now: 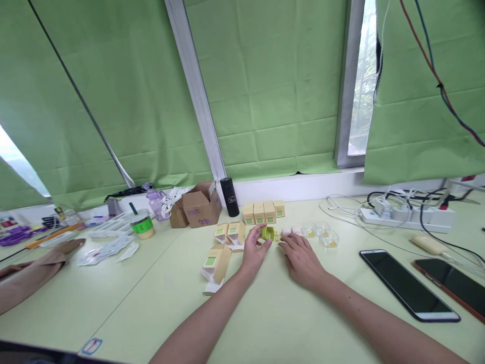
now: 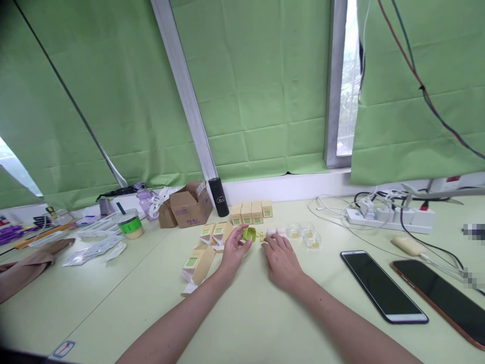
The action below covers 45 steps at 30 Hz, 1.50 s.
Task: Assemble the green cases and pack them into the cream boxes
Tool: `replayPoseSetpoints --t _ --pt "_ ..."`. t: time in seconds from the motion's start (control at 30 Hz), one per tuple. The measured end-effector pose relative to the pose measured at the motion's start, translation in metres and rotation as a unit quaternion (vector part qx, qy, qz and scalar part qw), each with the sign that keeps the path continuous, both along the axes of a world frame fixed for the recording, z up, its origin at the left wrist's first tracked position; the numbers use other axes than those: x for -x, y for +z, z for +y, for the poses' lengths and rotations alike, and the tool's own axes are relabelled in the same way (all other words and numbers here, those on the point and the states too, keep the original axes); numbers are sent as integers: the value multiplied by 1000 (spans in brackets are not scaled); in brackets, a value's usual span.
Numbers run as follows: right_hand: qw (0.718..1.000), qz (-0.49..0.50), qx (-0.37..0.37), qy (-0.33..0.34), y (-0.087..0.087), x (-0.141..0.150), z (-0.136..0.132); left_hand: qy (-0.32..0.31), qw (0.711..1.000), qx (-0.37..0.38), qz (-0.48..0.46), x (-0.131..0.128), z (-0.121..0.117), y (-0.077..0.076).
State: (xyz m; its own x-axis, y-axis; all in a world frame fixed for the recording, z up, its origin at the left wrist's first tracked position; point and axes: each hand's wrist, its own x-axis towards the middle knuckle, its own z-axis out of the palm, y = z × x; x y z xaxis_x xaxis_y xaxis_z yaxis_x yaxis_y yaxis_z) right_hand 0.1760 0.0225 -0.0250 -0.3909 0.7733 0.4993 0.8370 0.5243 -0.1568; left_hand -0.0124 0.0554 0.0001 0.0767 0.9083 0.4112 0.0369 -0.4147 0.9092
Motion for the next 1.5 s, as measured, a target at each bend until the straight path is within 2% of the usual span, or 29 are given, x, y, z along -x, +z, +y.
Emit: replayPoseSetpoints --t 0.3,0.6,0.87,1.03,1.13,1.23,1.4,1.5 --pt "996 -82 18 -5 13 9 22 -22 997 51 -47 -2 -2 3" --pt "997 -74 0 -2 17 9 22 -41 996 42 -70 -2 0 -2" --pt "997 50 -54 1 19 5 6 -49 994 37 -85 -3 -3 -1" --pt "981 182 -53 41 26 4 -14 -57 994 40 -87 -3 -5 1" --pt "950 301 -16 87 30 4 -21 -57 994 39 -79 -4 -8 3" --pt "898 423 45 116 32 2 -20 -62 995 38 -68 -5 -11 6" --pt "794 584 158 67 29 -5 -9 -62 997 23 -26 -7 -16 8" --pt "748 633 196 41 29 -10 -5 -65 998 18 -3 -9 -18 7"
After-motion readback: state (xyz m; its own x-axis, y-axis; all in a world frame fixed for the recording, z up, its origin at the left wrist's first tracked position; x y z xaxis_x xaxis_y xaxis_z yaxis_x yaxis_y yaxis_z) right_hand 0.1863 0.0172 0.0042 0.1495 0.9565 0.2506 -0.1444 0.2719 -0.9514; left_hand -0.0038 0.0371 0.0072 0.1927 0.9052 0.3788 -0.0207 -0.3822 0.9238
